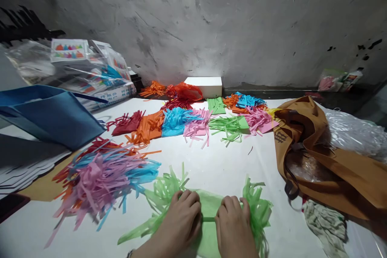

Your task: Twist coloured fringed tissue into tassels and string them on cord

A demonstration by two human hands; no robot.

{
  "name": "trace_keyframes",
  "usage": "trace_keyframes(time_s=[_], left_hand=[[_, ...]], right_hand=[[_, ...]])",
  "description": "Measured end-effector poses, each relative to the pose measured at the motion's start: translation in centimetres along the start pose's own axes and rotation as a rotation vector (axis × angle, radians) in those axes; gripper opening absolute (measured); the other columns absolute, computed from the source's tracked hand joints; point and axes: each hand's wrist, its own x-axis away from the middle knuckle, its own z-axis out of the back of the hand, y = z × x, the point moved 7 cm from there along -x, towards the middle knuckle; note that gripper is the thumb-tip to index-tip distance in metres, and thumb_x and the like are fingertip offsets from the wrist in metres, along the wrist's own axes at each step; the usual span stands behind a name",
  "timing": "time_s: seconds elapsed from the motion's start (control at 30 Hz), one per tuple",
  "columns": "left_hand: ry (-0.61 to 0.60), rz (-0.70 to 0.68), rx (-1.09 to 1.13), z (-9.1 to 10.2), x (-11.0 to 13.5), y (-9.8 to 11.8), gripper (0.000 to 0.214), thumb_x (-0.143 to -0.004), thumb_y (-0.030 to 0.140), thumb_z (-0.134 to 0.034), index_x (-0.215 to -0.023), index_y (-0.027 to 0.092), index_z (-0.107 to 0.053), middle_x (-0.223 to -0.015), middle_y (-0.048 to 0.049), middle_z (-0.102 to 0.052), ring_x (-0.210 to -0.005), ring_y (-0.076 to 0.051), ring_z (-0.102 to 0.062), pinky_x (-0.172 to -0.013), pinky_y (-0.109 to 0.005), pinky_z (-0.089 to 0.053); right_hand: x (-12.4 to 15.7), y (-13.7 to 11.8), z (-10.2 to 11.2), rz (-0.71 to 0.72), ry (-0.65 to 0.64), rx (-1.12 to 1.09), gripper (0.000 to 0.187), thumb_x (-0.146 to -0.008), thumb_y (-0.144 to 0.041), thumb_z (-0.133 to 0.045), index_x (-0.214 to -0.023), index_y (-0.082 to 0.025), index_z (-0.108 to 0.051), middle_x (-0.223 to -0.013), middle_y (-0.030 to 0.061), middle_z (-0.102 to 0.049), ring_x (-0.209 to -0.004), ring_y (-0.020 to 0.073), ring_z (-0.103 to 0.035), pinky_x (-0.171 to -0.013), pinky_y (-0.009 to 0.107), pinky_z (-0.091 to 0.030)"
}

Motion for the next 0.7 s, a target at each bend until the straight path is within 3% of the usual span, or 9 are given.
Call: trace_keyframes(time_s=[0.07,0.13,0.27,0.4,0.5,0.57,0.7], left_hand=[[0.009,0.024,-0.061,0.0,-0.2,0.0,0.007,-0.08,0.015,-0.068,-0.081,0.02,-0.063,-0.095,-0.0043,-0.065,-0.092,-0.026,-0.055,-0.091,-0.048,-0.035],[0.043,-0.051,-0.096,0.1,-0.2,0.5,0.01,-0.08,0.014,-0.071,-0.082,0.021,-0.064,-0.096,-0.0029,-0.064,-0.092,-0.024,-0.054,-0.098,-0.05,-0.033],[0.116,-0.321,-0.176,0.1,0.2,2.0,0.019,-0.086,0.02,-0.074,-0.072,0.022,-0.061,-0.084,0.0012,-0.062,-0.088,-0.021,-0.051,-0.112,-0.054,-0.019],[0.169,-0.339,-0.213,-0.5,-0.2,1.9,0.022,-0.085,0.021,-0.073,-0.068,0.02,-0.059,-0.078,0.0005,-0.061,-0.082,-0.02,-0.049,-0.109,-0.052,-0.024],[0.221,-0.251,-0.088,-0.5,-0.5,1.2,0.019,-0.078,0.018,-0.075,-0.069,0.019,-0.058,-0.078,0.0003,-0.061,-0.08,-0.02,-0.051,-0.099,-0.046,-0.034],[0.31,-0.258,-0.023,0.0,-0.3,1.4,0.015,-0.078,0.014,-0.071,-0.073,0.019,-0.059,-0.082,-0.0006,-0.063,-0.081,-0.02,-0.053,-0.096,-0.044,-0.037],[0.392,-0.541,-0.033,-0.8,1.1,2.9,0.016,-0.092,0.01,-0.058,-0.079,0.02,-0.061,-0.08,-0.0015,-0.065,-0.074,-0.018,-0.054,-0.074,-0.031,-0.045]], right_hand=[[-0.1,0.3,0.1,-0.059,0.013,0.007,0.016,-0.079,-0.011,-0.057,-0.075,-0.026,-0.052,-0.079,0.0003,-0.058,-0.078,0.025,-0.054,-0.09,0.053,-0.034],[0.0,0.5,-0.1,-0.074,-0.014,-0.02,0.018,-0.077,-0.008,-0.059,-0.078,-0.026,-0.053,-0.08,-0.0013,-0.058,-0.078,0.0237,-0.054,-0.091,0.051,-0.034],[-0.1,-0.5,-0.2,0.126,-0.11,-0.053,0.027,-0.074,0.001,-0.059,-0.078,-0.025,-0.053,-0.081,-0.004,-0.059,-0.083,0.0198,-0.055,-0.099,0.046,-0.031],[-0.3,-1.7,-0.1,0.264,-0.13,0.028,0.022,-0.078,-0.009,-0.067,-0.081,-0.025,-0.053,-0.082,-0.0032,-0.061,-0.085,0.0207,-0.056,-0.105,0.045,-0.026],[-0.6,-2.3,-0.3,0.293,-0.02,0.107,0.018,-0.087,-0.01,-0.06,-0.078,-0.024,-0.052,-0.076,-0.0033,-0.059,-0.08,0.0199,-0.055,-0.105,0.044,-0.025],[-0.7,-2.7,-0.4,0.318,0.097,0.148,0.028,-0.091,-0.002,-0.047,-0.073,-0.023,-0.051,-0.07,-0.0028,-0.056,-0.074,0.0188,-0.053,-0.105,0.043,-0.027],[-1.6,-3.0,0.5,0.329,0.262,0.199,0.039,-0.096,0.0,-0.033,-0.069,-0.022,-0.049,-0.066,-0.002,-0.053,-0.07,0.0184,-0.052,-0.103,0.043,-0.031]])
